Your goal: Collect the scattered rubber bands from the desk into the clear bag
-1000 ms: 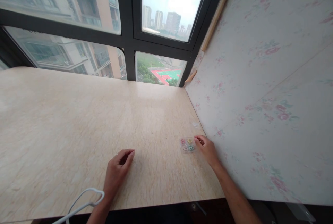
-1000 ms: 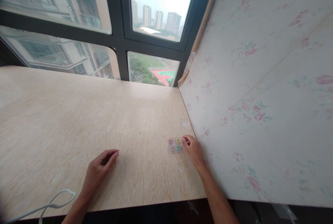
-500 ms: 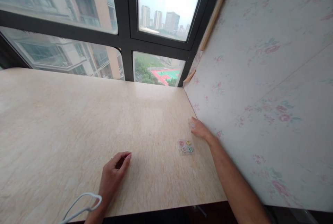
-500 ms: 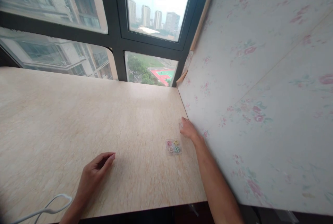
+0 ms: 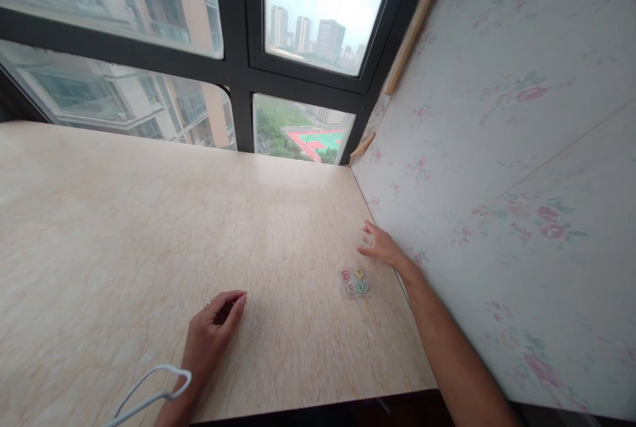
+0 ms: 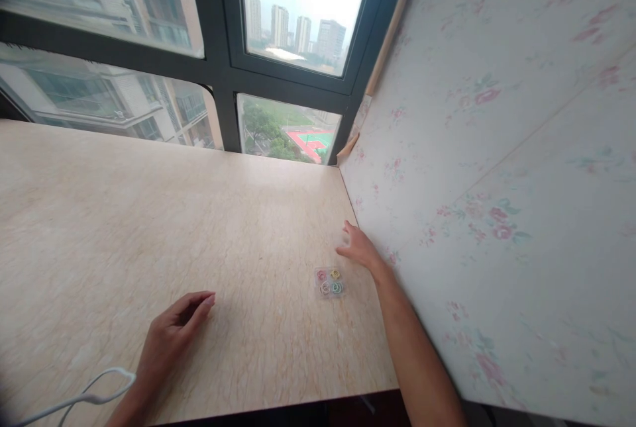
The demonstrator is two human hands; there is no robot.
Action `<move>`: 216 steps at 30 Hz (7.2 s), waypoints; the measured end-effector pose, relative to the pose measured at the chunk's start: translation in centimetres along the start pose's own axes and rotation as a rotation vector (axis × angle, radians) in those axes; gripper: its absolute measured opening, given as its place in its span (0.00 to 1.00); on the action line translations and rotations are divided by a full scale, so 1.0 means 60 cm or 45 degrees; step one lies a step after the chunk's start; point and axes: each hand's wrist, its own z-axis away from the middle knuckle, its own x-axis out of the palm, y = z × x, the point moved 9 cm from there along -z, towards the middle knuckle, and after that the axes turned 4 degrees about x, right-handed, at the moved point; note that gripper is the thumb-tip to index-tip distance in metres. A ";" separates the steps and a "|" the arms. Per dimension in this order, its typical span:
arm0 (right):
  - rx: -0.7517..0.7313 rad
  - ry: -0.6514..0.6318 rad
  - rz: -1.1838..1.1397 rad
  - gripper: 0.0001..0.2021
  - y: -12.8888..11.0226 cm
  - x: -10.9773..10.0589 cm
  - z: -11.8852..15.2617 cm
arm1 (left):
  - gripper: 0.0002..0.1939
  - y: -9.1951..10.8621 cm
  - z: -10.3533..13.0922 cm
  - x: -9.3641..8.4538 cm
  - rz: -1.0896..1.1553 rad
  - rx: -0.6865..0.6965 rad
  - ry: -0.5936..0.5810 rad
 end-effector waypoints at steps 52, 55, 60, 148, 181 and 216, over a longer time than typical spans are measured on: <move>-0.225 -0.056 -0.462 0.34 -0.052 -0.012 0.226 | 0.33 0.260 0.002 0.307 -0.202 0.662 -0.616; -0.166 -0.080 -0.550 0.32 -0.035 0.003 0.213 | 0.35 0.250 -0.001 0.322 -0.209 0.643 -0.633; -0.065 -0.068 -0.787 0.32 -0.008 0.013 0.205 | 0.36 0.227 -0.001 0.327 -0.162 0.610 -0.669; -0.173 -0.128 -0.801 0.19 -0.313 0.198 0.246 | 0.10 -0.006 0.023 -0.023 0.221 -0.021 0.122; -0.298 -0.056 -0.797 0.09 -0.206 0.095 0.310 | 0.12 0.003 0.022 -0.010 0.011 0.043 0.049; -0.452 -0.632 -1.008 0.24 -0.433 0.163 0.146 | 0.26 0.016 0.029 0.016 1.112 -0.148 0.103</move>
